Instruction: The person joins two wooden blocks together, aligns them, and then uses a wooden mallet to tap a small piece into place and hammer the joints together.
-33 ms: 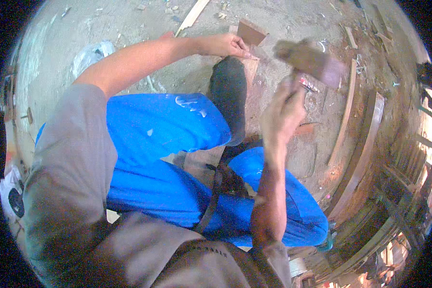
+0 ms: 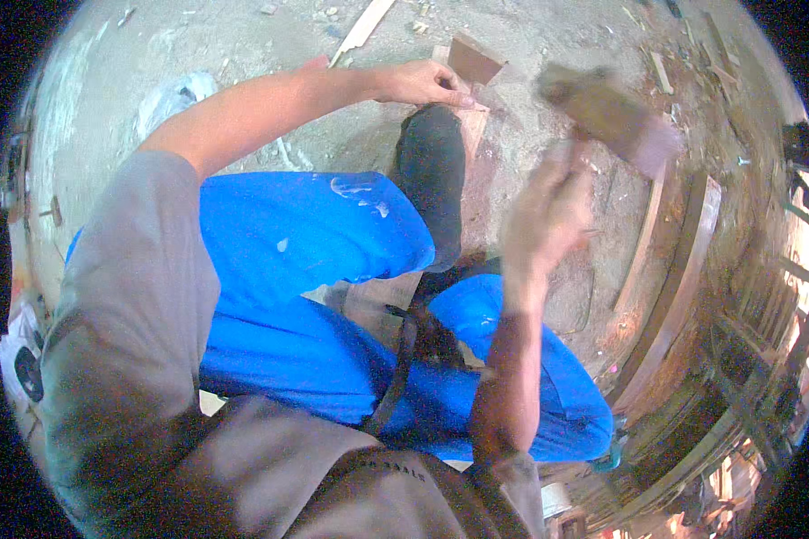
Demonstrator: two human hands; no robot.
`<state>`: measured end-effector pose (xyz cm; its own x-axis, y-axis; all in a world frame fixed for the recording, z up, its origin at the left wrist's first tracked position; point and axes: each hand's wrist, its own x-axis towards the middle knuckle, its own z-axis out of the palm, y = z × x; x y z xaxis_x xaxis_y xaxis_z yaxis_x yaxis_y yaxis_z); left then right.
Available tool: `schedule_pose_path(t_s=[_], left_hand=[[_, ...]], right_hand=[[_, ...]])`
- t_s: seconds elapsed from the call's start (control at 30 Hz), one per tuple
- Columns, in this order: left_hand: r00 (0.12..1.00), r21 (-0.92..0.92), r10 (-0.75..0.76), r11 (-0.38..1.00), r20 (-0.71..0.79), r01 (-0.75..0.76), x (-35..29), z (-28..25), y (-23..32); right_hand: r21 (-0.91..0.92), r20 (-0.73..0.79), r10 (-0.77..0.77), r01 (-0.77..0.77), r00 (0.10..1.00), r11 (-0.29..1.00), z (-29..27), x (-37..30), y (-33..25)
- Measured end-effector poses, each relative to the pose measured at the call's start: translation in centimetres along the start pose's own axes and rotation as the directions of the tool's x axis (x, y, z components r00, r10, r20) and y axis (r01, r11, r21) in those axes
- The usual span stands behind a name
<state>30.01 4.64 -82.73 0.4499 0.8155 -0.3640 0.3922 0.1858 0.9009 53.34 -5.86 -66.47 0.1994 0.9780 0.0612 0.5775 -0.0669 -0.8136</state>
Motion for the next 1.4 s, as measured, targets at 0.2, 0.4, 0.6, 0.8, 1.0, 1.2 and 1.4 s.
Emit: schedule_pose_path(t_s=[0.2,0.4,0.6,0.8,1.0,1.2,1.4], left_hand=[[0.995,0.189,0.005,0.982,-0.101,0.014,-1.2,0.8,-3.0],[0.997,0.279,0.017,0.960,0.069,-0.036,0.0,0.4,-0.1],[0.996,0.237,-0.083,0.968,-0.028,0.087,-1.7,0.8,-0.5],[0.999,0.262,-0.046,0.964,0.007,0.043,-0.4,0.5,-0.5],[0.986,0.285,0.007,0.957,0.168,-0.055,0.9,-1.4,1.9],[0.945,0.457,0.225,0.832,0.238,-0.313,2.6,-0.7,2.5],[0.901,0.547,0.405,0.723,0.158,-0.421,1.7,1.3,3.9]], right_hand=[[0.636,-0.171,-0.172,0.242,0.970,0.733,-2.8,-0.7,-5.4],[-0.035,0.011,-0.047,0.047,0.999,0.998,0.9,-0.2,5.2],[0.338,-0.088,-0.185,0.204,0.979,0.919,-1.2,-0.7,-2.4],[0.178,-0.046,-0.295,0.298,0.954,0.938,-0.1,-4.6,2.6],[0.037,0.060,0.020,-0.023,0.998,0.999,-3.3,-7.0,4.3],[-0.112,0.057,0.047,-0.040,0.997,0.993,-8.4,-8.5,4.4],[-0.020,0.047,0.148,-0.147,0.988,0.989,-8.9,-9.2,2.5]])
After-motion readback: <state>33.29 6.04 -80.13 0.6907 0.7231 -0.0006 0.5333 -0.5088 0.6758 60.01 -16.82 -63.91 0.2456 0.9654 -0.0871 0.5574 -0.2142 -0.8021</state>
